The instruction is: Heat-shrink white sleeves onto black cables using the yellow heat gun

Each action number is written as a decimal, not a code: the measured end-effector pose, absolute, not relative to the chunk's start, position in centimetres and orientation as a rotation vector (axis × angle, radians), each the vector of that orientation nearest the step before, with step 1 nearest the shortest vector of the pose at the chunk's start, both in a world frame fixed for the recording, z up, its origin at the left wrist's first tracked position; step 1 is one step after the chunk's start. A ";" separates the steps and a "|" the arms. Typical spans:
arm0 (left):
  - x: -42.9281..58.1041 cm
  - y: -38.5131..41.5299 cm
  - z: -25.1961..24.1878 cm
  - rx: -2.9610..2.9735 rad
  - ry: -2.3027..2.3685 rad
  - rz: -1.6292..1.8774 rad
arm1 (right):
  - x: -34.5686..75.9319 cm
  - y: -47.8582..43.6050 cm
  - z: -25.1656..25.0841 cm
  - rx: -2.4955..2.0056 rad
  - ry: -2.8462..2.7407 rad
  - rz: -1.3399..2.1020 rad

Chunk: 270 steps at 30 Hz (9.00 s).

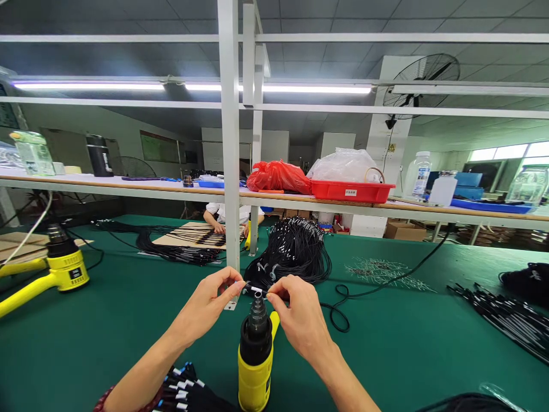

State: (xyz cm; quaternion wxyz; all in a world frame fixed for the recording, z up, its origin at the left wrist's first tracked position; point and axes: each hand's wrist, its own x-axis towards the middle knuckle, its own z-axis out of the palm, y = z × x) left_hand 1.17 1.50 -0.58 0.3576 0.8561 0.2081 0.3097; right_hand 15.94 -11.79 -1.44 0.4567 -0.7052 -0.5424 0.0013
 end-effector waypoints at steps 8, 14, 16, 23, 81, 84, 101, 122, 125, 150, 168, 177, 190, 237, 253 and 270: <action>1.1 1.6 -1.0 2.269 0.519 0.824 | 15.7 -12.1 -1.0 -1.813 -1.404 -0.022; 1.0 1.5 -1.1 2.310 0.519 0.799 | 15.5 -12.3 -1.0 -1.807 -1.425 0.019; 1.0 1.6 -1.1 2.321 0.514 0.800 | 15.4 -12.4 -1.0 -1.782 -1.428 0.048; 1.2 2.0 -1.6 2.291 0.570 0.823 | 15.5 -12.4 -1.2 -1.780 -1.433 0.100; 1.1 1.6 -1.1 2.298 0.535 0.887 | 15.6 -12.0 -1.8 -1.810 -1.337 0.126; 0.9 1.5 -1.1 2.289 0.533 0.884 | 15.6 -11.9 -1.8 -1.810 -1.322 0.127; 0.9 1.3 -1.0 2.391 0.558 0.854 | 15.4 -12.1 -1.6 -1.822 -1.389 0.051; 1.0 1.7 -1.4 2.340 0.533 0.883 | 15.7 -11.9 -2.0 -1.800 -1.408 0.075; 1.1 1.9 -1.6 2.325 0.510 0.891 | 15.6 -11.9 -2.0 -1.793 -1.401 0.068; 0.9 1.8 -1.6 2.350 0.525 0.798 | 15.4 -12.3 -1.7 -1.748 -1.414 0.072; 0.8 1.9 -1.5 2.294 0.538 0.750 | 15.7 -12.0 -1.6 -1.742 -1.410 0.065; 1.0 1.9 -1.7 2.374 0.569 0.782 | 15.9 -11.9 -1.6 -1.734 -1.410 0.060; 1.1 1.5 -1.5 2.263 0.584 0.824 | 16.2 -11.9 -2.1 -1.710 -1.397 0.035; 0.9 1.2 -1.2 2.348 0.514 0.846 | 16.3 -12.3 -1.6 -1.772 -1.429 0.019; 0.9 1.3 -1.4 2.245 0.532 0.845 | 16.1 -12.0 -1.6 -1.731 -1.397 0.085; 0.9 1.2 -1.5 2.328 0.544 0.882 | 15.7 -12.3 -1.7 -1.796 -1.432 0.108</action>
